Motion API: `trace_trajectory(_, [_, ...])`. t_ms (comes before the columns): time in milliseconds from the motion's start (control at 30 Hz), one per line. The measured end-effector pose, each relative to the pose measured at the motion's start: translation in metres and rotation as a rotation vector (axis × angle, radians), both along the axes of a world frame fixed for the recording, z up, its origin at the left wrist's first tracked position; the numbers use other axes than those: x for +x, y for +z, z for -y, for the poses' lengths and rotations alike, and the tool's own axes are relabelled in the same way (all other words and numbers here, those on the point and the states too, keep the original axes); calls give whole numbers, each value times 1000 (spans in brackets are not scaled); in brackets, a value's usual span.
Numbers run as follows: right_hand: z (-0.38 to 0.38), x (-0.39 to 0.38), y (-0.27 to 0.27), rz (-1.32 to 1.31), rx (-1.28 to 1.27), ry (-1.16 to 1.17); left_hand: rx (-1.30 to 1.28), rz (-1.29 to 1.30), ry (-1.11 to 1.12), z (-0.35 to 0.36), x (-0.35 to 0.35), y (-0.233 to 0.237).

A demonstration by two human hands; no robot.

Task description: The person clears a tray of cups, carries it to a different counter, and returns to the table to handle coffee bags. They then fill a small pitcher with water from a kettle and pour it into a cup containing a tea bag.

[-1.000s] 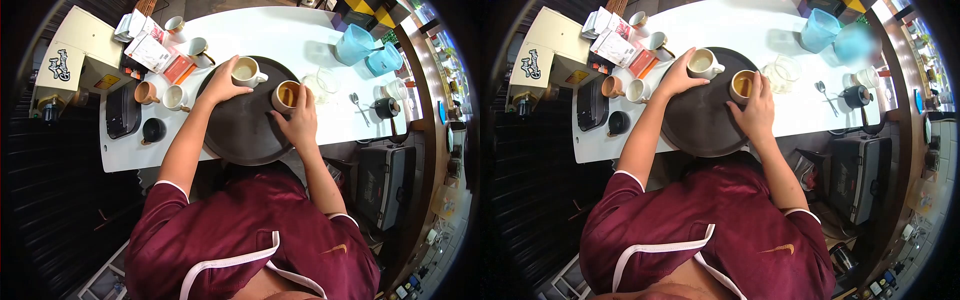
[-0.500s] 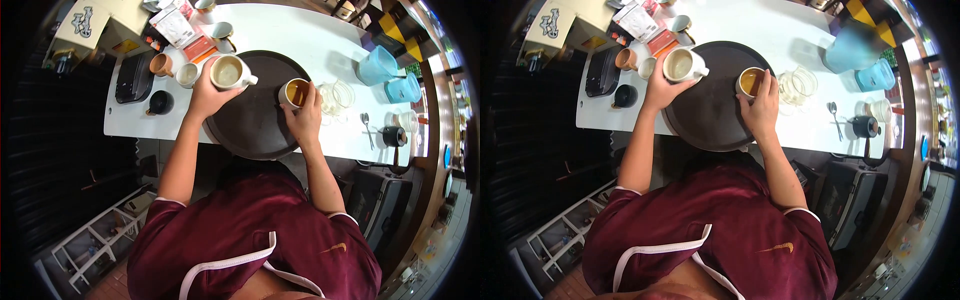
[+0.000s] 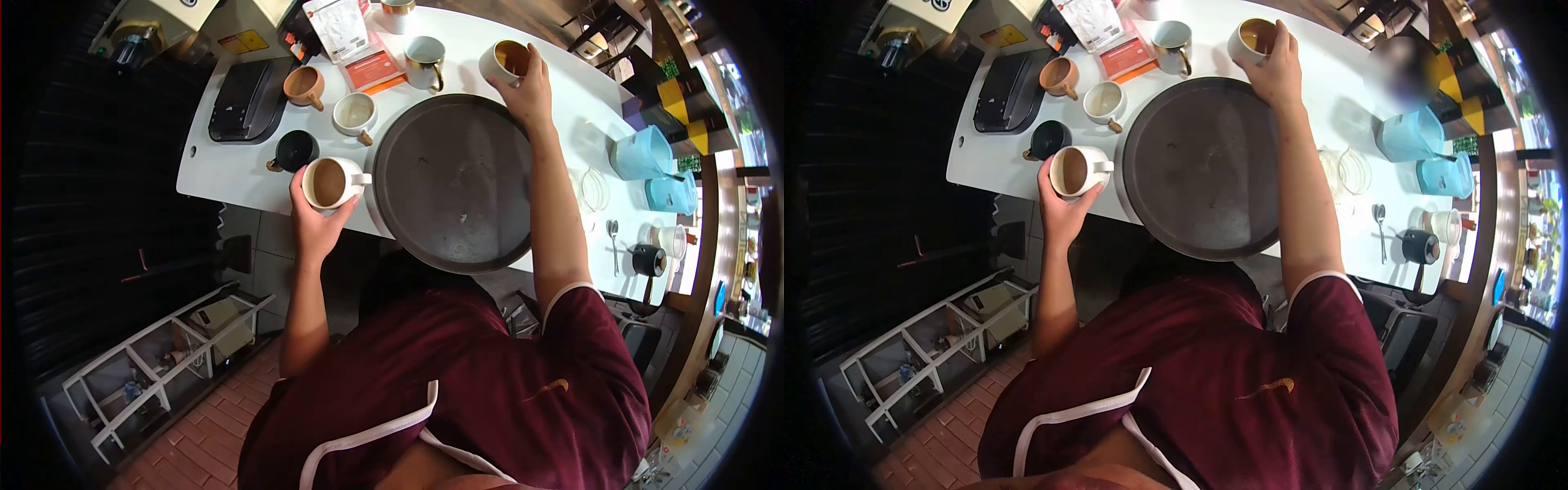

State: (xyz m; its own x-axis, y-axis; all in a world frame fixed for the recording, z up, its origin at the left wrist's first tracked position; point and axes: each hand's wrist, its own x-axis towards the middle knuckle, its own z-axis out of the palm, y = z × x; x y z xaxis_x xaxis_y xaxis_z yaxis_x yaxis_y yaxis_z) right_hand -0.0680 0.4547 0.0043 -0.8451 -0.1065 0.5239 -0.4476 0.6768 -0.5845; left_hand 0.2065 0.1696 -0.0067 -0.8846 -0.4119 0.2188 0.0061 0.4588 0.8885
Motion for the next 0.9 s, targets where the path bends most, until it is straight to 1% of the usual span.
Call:
trace_trajectory(100, [8, -30, -20, 39, 36, 3, 34, 34, 31, 4, 7, -9])
trace_trajectory(233, [16, -54, -28, 125, 74, 27, 73, 72, 56, 4, 14, -13])
trace_trajectory(267, [18, -59, -29, 138, 65, 57, 25, 67, 48, 7, 15, -19])
trace_trajectory(367, [23, -77, -35, 129, 100, 64, -11, 76, 54, 8, 17, -21])
trace_trajectory(433, [29, -83, -38, 88, 129, 72, -11, 68, 59, 9, 16, -23])
trace_trajectory(533, [37, -93, -40, 178, 145, 104, 6, 45, 55, 11, 12, -25])
trace_trajectory(667, [51, -101, -43, 158, 185, 100, 4, 44, 28, 16, 6, -22])
trace_trajectory(767, [59, -108, -46, 175, 124, 121, -41, 84, 30, 17, 3, -22])
trace_trajectory(900, [67, -119, -47, 156, 151, 128, -85, 89, 41, 16, 1, -27])
